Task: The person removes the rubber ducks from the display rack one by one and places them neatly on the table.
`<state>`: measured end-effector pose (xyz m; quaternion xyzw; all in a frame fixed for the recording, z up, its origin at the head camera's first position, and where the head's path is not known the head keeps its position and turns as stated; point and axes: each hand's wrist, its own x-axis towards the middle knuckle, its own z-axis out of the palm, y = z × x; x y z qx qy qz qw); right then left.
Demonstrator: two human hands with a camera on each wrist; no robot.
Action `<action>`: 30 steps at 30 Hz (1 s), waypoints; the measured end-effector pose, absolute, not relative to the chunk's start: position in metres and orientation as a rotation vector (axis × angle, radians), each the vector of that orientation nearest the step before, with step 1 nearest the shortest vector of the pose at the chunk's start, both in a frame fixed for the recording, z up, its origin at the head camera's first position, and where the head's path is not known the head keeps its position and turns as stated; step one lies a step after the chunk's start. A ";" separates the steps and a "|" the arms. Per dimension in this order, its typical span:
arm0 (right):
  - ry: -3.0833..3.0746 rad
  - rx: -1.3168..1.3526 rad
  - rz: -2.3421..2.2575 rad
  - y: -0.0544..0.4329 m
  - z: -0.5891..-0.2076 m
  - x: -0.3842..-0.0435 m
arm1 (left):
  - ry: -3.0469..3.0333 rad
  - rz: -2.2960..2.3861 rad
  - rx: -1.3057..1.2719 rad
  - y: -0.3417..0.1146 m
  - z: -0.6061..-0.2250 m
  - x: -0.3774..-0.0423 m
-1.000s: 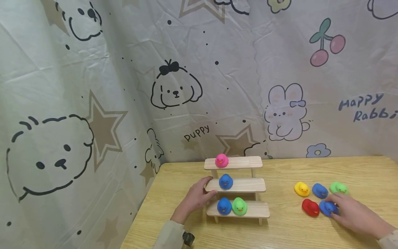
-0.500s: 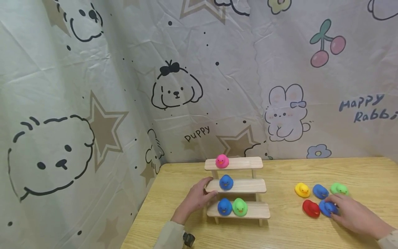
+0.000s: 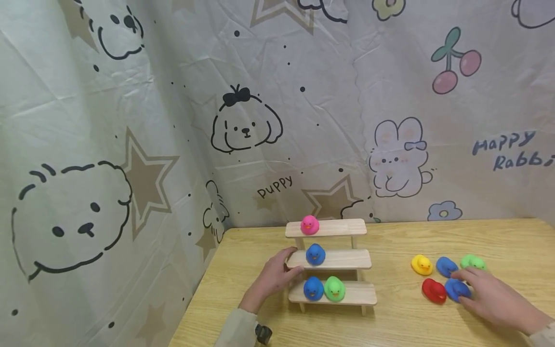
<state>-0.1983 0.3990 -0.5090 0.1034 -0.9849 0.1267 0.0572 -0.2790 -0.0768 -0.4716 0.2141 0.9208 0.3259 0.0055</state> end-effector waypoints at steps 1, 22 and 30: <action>-2.984 0.314 0.387 0.398 -0.508 -0.198 | 2.881 1.020 0.666 -0.077 -0.472 -0.279; -2.860 0.512 0.390 0.354 -0.475 -0.189 | 2.885 1.018 0.677 -0.077 -0.467 -0.276; -2.610 0.650 0.336 0.332 -0.471 -0.188 | 2.893 1.012 0.690 -0.077 -0.467 -0.276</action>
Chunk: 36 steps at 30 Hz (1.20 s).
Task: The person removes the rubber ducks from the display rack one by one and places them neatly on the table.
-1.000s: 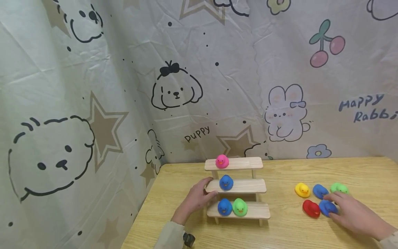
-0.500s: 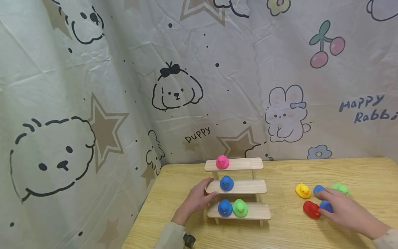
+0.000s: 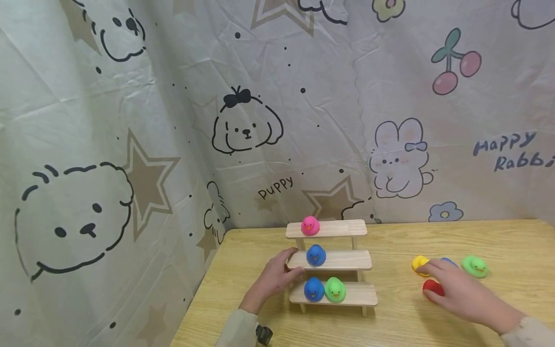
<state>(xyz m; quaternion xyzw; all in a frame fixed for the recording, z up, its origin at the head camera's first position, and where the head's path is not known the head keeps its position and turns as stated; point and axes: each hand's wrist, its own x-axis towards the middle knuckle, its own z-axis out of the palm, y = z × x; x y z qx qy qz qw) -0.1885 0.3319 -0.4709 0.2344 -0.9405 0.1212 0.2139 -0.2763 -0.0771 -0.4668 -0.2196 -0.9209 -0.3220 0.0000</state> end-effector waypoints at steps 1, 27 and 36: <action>-2.599 0.658 0.336 0.330 -0.470 -0.188 | -2.895 -1.011 -0.689 -0.077 -0.467 -0.276; -2.437 0.919 0.399 0.263 -0.449 -0.195 | -2.889 -1.049 -0.677 -0.077 -0.471 -0.277; -2.462 0.995 0.429 0.242 -0.444 -0.202 | -2.885 -1.059 -0.688 -0.078 -0.470 -0.278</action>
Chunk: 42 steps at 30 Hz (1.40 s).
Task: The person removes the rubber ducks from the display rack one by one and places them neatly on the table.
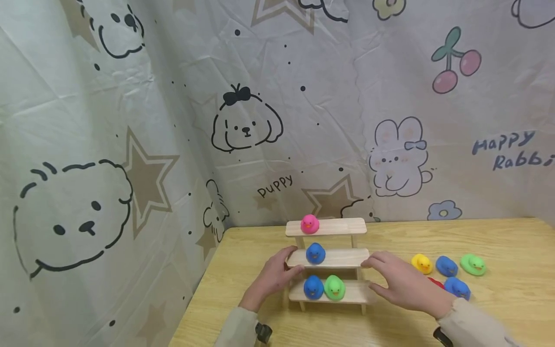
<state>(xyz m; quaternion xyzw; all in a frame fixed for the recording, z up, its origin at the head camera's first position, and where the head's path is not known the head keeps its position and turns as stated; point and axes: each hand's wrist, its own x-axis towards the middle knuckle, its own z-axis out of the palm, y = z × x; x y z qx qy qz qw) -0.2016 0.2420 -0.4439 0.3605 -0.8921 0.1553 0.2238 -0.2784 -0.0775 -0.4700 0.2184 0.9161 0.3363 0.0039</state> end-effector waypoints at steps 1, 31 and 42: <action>-2.469 1.002 0.435 0.240 -0.444 -0.203 | 2.871 1.051 0.684 -0.078 -0.469 -0.278; -2.670 1.053 0.526 0.182 -0.465 -0.209 | 2.884 1.020 0.653 -0.077 -0.469 -0.278; -2.640 1.013 0.509 0.173 -0.469 -0.209 | 2.887 1.018 0.664 -0.076 -0.469 -0.278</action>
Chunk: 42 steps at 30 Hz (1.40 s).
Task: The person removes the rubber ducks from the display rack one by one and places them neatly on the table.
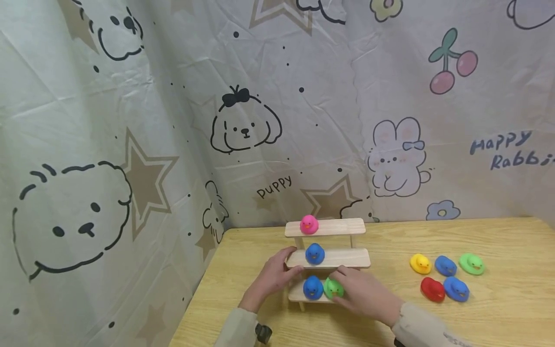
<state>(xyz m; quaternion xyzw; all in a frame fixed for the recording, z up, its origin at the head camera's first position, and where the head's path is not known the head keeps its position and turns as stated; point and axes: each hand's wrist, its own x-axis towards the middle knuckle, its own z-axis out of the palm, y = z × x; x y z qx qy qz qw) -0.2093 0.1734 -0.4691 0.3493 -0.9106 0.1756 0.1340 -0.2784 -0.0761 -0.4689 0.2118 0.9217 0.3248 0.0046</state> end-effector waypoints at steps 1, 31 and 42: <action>-2.644 1.009 0.504 0.173 -0.468 -0.209 | 2.886 1.016 0.662 -0.076 -0.469 -0.278; -2.552 0.929 0.590 0.243 -0.452 -0.184 | 2.898 1.018 0.709 -0.076 -0.470 -0.277; -2.507 0.782 0.492 0.279 -0.451 -0.179 | 2.900 1.029 0.703 -0.076 -0.469 -0.276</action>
